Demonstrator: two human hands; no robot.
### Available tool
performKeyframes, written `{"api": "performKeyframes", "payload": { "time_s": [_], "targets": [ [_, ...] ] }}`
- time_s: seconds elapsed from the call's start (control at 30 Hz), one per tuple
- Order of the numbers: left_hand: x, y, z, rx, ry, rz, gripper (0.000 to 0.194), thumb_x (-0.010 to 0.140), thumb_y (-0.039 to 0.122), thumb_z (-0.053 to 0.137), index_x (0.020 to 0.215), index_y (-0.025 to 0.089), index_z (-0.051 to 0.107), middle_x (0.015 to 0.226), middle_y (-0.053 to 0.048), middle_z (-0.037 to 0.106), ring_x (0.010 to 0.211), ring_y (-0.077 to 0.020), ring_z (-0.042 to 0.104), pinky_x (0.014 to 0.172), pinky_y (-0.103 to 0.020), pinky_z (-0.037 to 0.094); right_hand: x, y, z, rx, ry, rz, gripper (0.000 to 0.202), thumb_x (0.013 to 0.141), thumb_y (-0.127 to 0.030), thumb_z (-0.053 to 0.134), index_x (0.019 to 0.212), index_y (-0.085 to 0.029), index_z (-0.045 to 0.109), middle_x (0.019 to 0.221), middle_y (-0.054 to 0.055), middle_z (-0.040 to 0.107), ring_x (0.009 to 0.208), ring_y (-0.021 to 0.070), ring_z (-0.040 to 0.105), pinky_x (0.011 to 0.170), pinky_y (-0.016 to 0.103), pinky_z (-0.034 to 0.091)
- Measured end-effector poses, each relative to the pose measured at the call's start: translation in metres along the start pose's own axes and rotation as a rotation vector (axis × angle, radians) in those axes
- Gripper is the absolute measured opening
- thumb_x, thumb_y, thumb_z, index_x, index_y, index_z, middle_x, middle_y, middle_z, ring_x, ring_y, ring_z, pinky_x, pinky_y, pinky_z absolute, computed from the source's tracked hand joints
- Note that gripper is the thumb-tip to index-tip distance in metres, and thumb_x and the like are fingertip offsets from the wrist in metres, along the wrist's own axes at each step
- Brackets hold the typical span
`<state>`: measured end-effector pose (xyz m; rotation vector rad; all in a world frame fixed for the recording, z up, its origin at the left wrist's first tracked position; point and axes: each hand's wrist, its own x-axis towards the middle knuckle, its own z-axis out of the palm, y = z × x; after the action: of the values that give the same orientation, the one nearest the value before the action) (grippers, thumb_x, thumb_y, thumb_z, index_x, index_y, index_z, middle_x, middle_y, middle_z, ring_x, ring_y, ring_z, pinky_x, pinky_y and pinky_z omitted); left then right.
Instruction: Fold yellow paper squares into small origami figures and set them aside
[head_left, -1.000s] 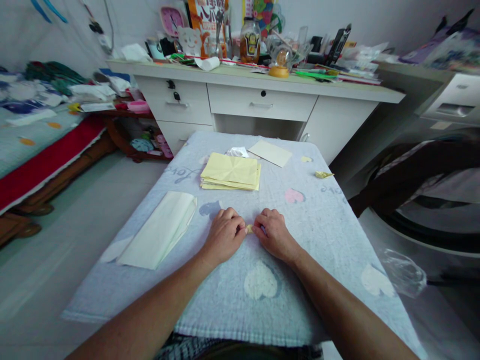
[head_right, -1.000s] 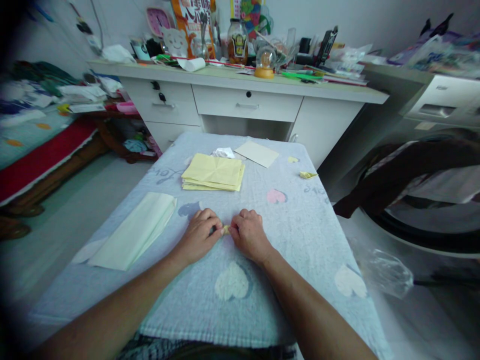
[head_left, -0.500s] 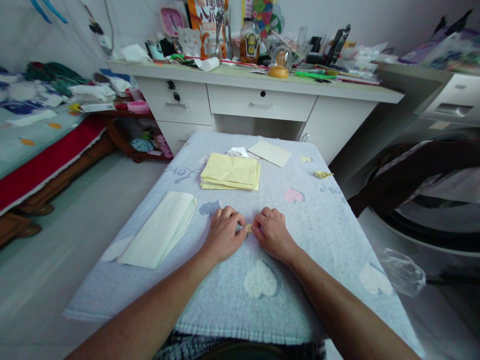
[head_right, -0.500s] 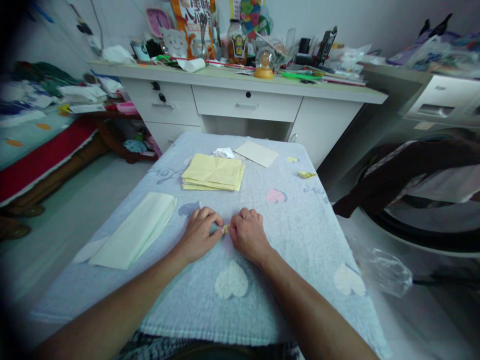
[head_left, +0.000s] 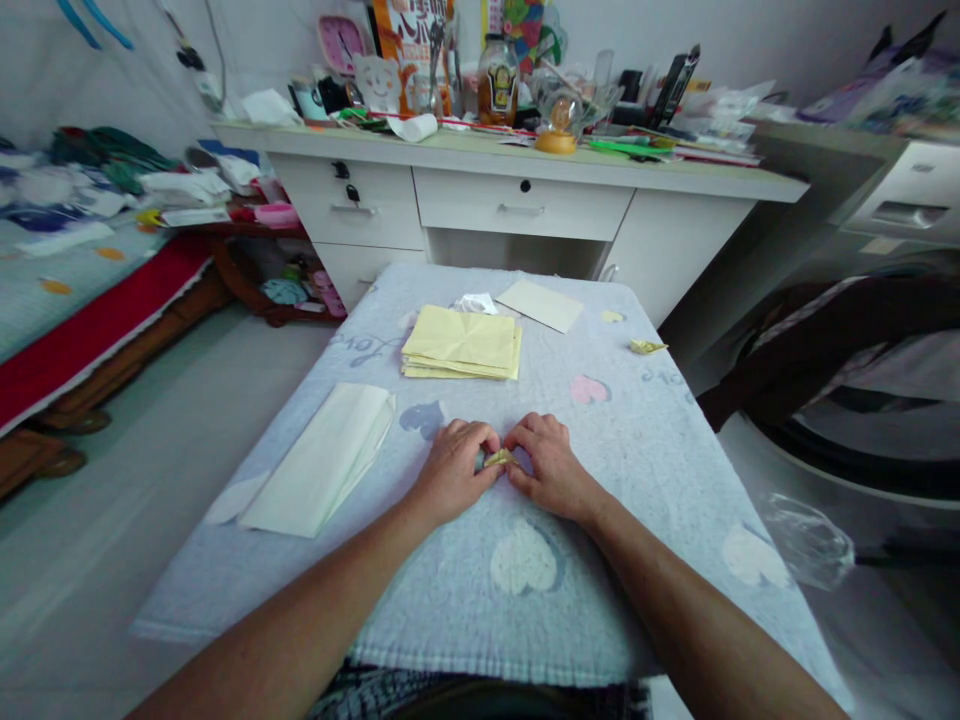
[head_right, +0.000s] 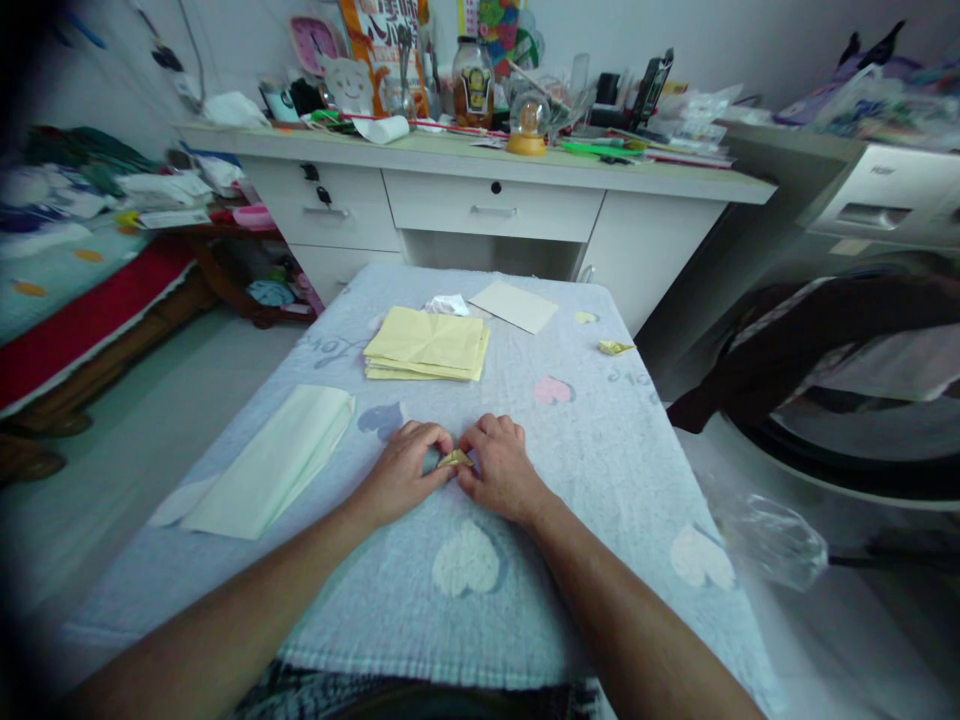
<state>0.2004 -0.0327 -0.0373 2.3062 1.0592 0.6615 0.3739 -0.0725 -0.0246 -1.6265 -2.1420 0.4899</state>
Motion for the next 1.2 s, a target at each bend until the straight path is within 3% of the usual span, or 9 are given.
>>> {"api": "performKeyframes", "payload": {
  "time_s": [0.2,0.33,0.43,0.67,0.83,1.03,1.2],
  "targets": [
    [0.0,-0.001,0.002,-0.085,0.02,-0.02,0.022,0.076,0.019,0.066,0.096,0.022,0.056,0.078,0.002,0.061,0.082,-0.0181,0.055,0.077,-0.031,0.039,0.0,0.002,-0.002,0.083,-0.003,-0.016,0.013,0.072,-0.016,0.06,0.085,-0.019,0.059,0.093,0.005,0.052,0.091,0.021,0.043,0.082,0.036,0.033],
    [0.001,0.0,0.001,-0.032,0.035,0.01,0.012,0.076,0.019,0.066,0.085,0.021,0.06,0.083,-0.001,0.061,0.086,-0.0198,0.054,0.079,-0.032,0.041,0.0,0.002,-0.003,0.108,0.019,-0.052,0.015,0.073,-0.014,0.059,0.087,-0.019,0.06,0.093,0.004,0.052,0.091,0.0206,0.043,0.082,0.035,0.033],
    [0.001,0.001,-0.002,-0.04,0.075,0.019,0.014,0.074,0.02,0.067,0.086,0.02,0.06,0.092,-0.003,0.061,0.093,-0.0211,0.055,0.083,-0.034,0.042,0.0,0.0,-0.005,0.123,0.055,-0.084,0.015,0.074,-0.014,0.059,0.088,-0.019,0.06,0.092,0.004,0.052,0.091,0.0204,0.044,0.083,0.035,0.034],
    [-0.001,0.003,-0.009,-0.394,-0.034,-0.106,0.008,0.082,0.023,0.057,0.086,0.019,0.062,0.078,0.002,0.064,0.073,-0.0129,0.058,0.069,-0.024,0.044,0.001,0.0,-0.006,0.242,0.11,-0.116,0.014,0.075,-0.014,0.057,0.089,-0.019,0.055,0.09,0.004,0.054,0.09,0.0199,0.048,0.083,0.034,0.038],
    [0.002,0.0,-0.01,-0.592,-0.001,-0.176,0.013,0.078,0.021,0.061,0.09,0.016,0.064,0.082,-0.001,0.067,0.073,-0.0133,0.06,0.067,-0.023,0.043,0.0,0.0,-0.001,0.366,0.226,-0.131,0.029,0.076,-0.013,0.055,0.103,-0.02,0.047,0.098,0.005,0.051,0.092,0.0193,0.05,0.083,0.033,0.042],
    [0.002,-0.003,-0.006,-0.826,-0.001,-0.23,0.02,0.076,0.022,0.064,0.094,0.014,0.061,0.087,-0.004,0.07,0.08,-0.0158,0.064,0.075,-0.026,0.047,-0.001,-0.005,-0.001,0.22,0.306,-0.162,0.022,0.076,-0.009,0.058,0.093,-0.022,0.056,0.106,0.005,0.046,0.102,0.0203,0.045,0.09,0.035,0.039],
    [0.002,-0.002,-0.003,-0.867,-0.015,-0.273,0.02,0.076,0.022,0.064,0.094,0.014,0.061,0.087,-0.004,0.072,0.08,-0.0157,0.066,0.074,-0.025,0.047,0.0,-0.006,0.0,0.11,0.323,-0.153,0.017,0.08,-0.012,0.058,0.092,-0.024,0.062,0.098,0.005,0.048,0.096,0.0202,0.045,0.087,0.036,0.039]
  ]
}}
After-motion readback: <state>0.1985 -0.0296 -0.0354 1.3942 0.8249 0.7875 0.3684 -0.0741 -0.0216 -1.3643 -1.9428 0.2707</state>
